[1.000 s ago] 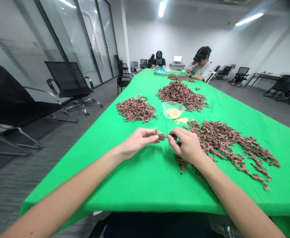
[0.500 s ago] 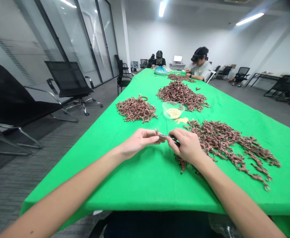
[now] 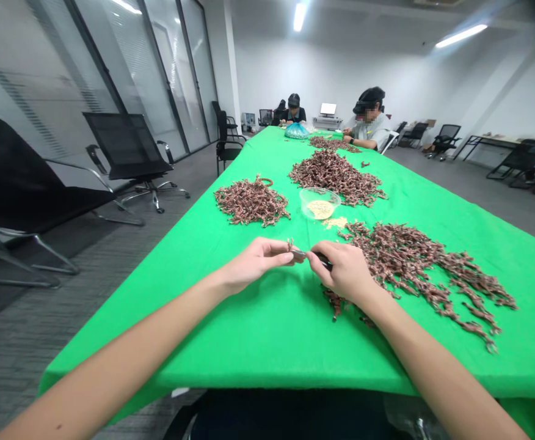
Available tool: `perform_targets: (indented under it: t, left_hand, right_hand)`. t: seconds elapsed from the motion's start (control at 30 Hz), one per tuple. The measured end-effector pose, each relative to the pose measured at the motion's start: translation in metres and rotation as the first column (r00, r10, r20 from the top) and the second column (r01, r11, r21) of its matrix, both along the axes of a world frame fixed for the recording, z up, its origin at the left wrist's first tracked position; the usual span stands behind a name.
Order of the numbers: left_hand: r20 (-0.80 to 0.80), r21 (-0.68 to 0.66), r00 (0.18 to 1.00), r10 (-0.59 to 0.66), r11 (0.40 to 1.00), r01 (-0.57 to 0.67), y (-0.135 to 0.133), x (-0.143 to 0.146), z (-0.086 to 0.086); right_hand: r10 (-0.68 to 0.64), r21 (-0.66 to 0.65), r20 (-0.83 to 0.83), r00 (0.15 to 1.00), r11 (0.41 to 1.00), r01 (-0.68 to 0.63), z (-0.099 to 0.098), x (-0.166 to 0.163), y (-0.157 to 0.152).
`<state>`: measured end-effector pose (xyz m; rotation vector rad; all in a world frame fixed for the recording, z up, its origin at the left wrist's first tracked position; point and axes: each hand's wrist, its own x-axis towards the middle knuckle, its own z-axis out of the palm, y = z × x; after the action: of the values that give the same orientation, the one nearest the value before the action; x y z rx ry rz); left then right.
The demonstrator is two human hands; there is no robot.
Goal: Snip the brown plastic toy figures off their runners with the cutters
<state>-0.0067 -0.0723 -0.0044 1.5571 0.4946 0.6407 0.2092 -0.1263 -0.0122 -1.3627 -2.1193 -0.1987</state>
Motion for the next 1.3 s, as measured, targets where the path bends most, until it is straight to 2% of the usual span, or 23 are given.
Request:
perform_targets:
  t: [0.13,0.27,0.5,0.67,0.8,0.9,1.03,1.17,1.3]
  left_hand:
    - [-0.047,0.087,0.999,0.023,0.996,-0.019,0.002,-0.001,0.001]
    - [-0.069,0.129,0.997,0.022,0.992,-0.013,0.003,-0.001,0.0]
    - [-0.068,0.081,0.997,0.043,0.996,-0.038,0.003,0.0,0.0]
    - [-0.059,0.008,0.978,0.199,0.98,-0.199,0.008,-0.002,-0.005]
    - [-0.113,0.03,0.931,0.348,0.938,-0.346,0.016,-0.005,-0.009]
    - [-0.14,0.172,0.879,0.456,0.886,-0.431,0.021,-0.008,-0.01]
    - [-0.138,0.474,0.758,0.637,0.715,-0.514,0.031,-0.014,-0.01]
    - [-0.11,0.533,0.701,0.705,0.637,-0.557,0.057,-0.019,-0.009]
    - [-0.071,0.566,0.656,0.751,0.572,-0.593,0.097,-0.015,0.001]
  right_hand:
    - [0.033,-0.113,-0.096,0.995,0.993,-0.044,0.004,-0.002,-0.001]
    - [0.034,-0.168,-0.13,0.991,0.984,-0.055,0.006,-0.003,-0.001]
    - [0.03,-0.195,-0.218,0.975,0.978,-0.073,0.005,-0.002,0.0]
    - [-0.005,-0.175,-0.254,0.967,0.984,-0.041,0.006,0.003,0.003]
    - [-0.01,-0.164,-0.257,0.966,0.986,-0.033,0.007,0.006,0.004]
    - [-0.011,-0.156,-0.242,0.97,0.987,-0.028,0.006,0.006,0.004]
    - [-0.032,-0.147,-0.204,0.978,0.989,0.002,0.004,0.009,0.006]
    - [-0.044,-0.141,-0.186,0.982,0.99,0.018,0.002,0.013,0.009]
    - [-0.052,-0.134,-0.18,0.982,0.991,0.028,0.001,0.017,0.012]
